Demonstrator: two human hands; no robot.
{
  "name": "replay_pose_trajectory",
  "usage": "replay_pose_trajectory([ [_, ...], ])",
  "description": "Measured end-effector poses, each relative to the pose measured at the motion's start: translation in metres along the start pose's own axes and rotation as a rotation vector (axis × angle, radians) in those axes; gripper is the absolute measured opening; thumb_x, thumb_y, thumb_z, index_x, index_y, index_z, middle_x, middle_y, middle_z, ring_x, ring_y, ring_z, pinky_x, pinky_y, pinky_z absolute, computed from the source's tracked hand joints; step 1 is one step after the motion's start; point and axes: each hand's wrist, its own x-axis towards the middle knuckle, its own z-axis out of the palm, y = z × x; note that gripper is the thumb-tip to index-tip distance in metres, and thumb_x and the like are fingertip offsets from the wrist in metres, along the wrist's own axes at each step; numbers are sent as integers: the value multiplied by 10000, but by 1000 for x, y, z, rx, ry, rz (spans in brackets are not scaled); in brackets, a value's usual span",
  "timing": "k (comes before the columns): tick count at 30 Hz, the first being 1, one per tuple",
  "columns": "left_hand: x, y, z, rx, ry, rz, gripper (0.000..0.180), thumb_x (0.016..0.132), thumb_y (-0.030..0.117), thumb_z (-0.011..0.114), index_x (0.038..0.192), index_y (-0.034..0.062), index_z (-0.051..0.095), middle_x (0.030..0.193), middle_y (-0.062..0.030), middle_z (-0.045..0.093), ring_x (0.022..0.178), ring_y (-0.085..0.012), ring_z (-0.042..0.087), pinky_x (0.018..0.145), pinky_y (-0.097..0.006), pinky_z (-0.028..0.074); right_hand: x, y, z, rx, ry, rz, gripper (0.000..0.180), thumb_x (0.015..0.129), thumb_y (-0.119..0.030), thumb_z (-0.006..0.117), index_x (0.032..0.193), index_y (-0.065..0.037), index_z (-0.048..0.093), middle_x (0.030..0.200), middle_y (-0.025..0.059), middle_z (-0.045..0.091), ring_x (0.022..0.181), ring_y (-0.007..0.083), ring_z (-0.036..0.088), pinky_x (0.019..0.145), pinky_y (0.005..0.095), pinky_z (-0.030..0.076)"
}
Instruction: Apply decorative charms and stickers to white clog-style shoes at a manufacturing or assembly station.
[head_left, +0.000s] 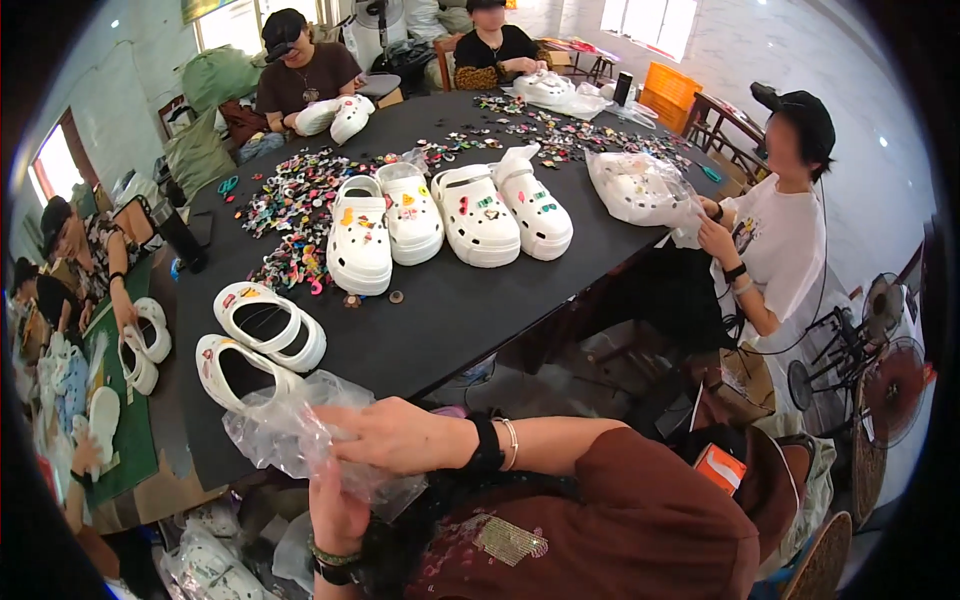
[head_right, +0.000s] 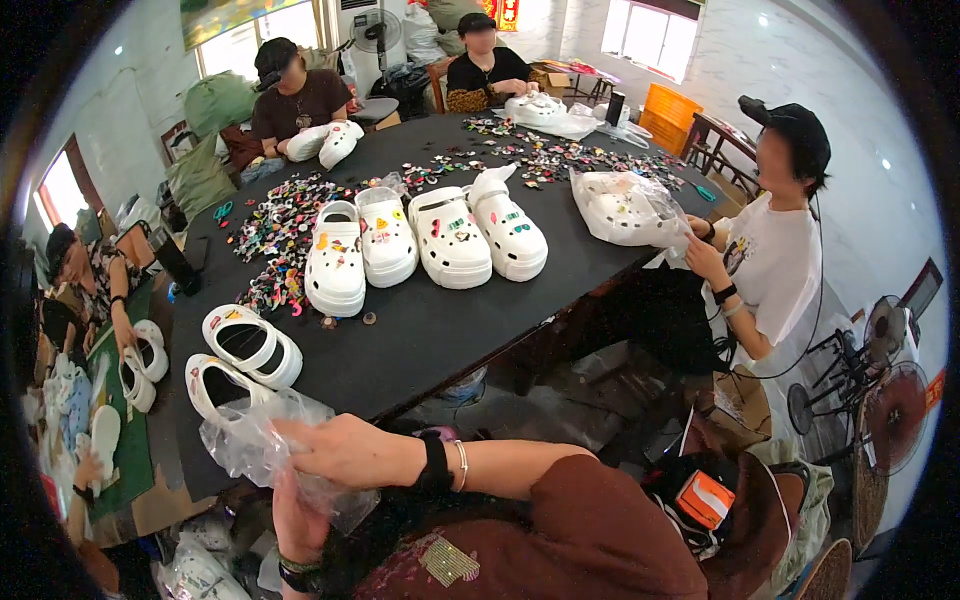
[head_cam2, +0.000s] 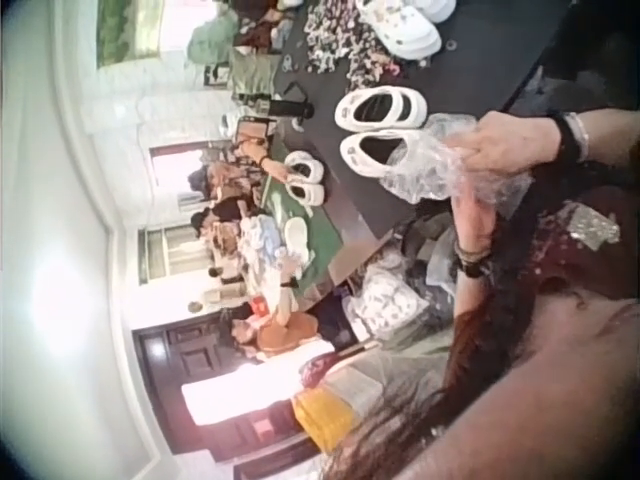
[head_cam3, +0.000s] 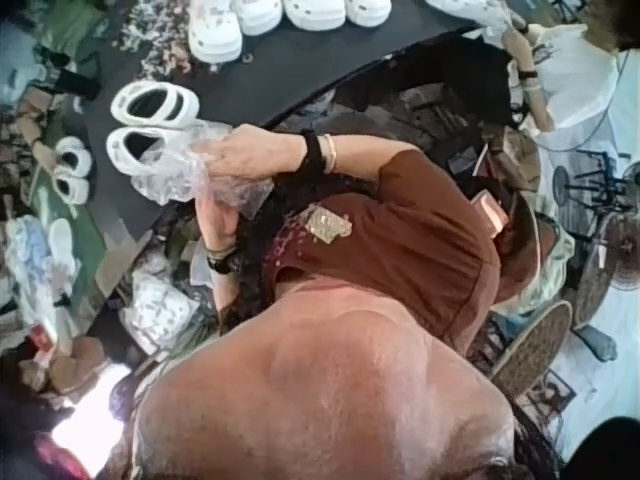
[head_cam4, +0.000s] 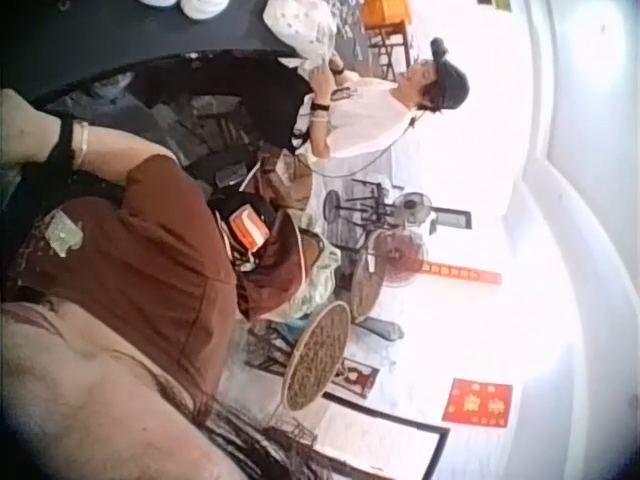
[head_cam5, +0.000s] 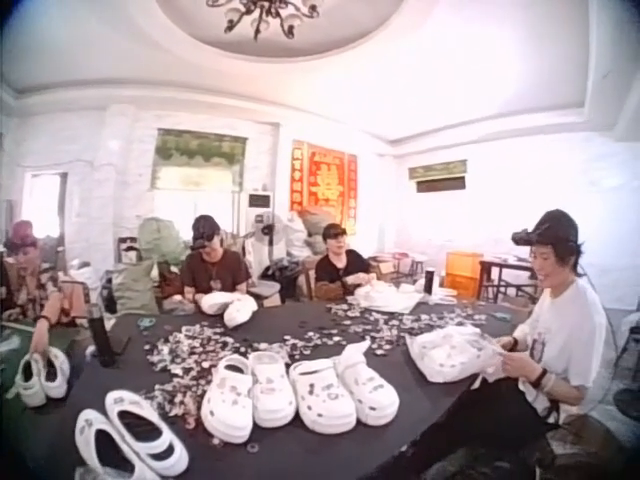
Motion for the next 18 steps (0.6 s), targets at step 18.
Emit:
replay_pose_trajectory([
  [18,-31,56,-63,-231,174,252,376,937,66,455,1304,-19,472,1255,-132,583,1141,-267,589,990,-384,471,49,-52,-13,108,-288,-107,661,672,-184,803,1282,-167,548,1442,227,389,576,186,599,533,304,515],
])
